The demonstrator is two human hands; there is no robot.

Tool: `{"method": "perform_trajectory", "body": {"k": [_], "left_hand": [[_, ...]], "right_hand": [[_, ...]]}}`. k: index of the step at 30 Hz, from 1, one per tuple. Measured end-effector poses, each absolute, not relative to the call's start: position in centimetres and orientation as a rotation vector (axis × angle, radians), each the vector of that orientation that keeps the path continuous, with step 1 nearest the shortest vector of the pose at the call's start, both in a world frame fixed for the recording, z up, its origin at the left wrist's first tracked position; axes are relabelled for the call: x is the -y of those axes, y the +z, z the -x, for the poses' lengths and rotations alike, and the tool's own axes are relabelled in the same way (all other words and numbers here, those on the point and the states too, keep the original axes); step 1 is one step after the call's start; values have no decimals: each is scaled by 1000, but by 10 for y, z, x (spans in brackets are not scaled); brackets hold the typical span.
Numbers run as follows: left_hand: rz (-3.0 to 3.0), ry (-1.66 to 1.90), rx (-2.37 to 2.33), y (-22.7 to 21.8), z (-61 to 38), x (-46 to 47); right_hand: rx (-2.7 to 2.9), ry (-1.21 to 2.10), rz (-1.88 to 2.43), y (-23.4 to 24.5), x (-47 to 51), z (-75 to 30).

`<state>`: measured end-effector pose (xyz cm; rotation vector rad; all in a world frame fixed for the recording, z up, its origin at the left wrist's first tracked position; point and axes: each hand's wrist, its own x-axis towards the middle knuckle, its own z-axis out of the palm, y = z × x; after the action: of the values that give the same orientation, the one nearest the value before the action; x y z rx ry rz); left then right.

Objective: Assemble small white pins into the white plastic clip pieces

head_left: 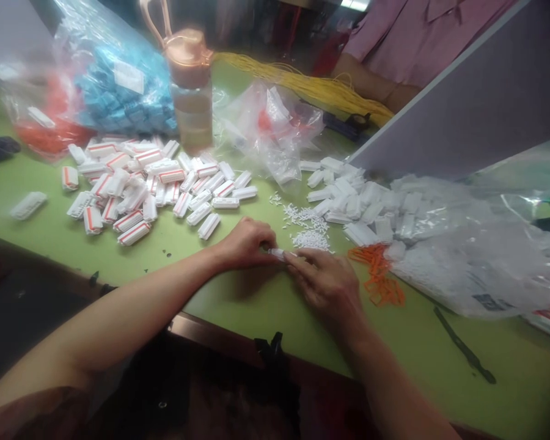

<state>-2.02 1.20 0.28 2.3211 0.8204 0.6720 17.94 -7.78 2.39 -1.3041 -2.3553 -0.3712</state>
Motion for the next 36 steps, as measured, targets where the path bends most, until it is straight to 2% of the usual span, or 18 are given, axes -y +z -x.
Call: {"method": "perform_trajectory", "body": {"k": [11,23,26,29,36], "left_hand": [[-2839,864,-640,-2,20,1],[-3016,725,-675,-1,22,5],[-3012,813,-807,6,38,6],[-2989,959,-1134,17,64,2],[-2859,765,-1647,29,86,-16]], "right_hand": [[2327,-315,1352,21,80,-178],[2261,-349,1298,10,78,-175],[2244,-342,1282,8,77,-175],[2212,-348,1294,7,75,-176],[2224,-274,1294,5,75,-174]]}}
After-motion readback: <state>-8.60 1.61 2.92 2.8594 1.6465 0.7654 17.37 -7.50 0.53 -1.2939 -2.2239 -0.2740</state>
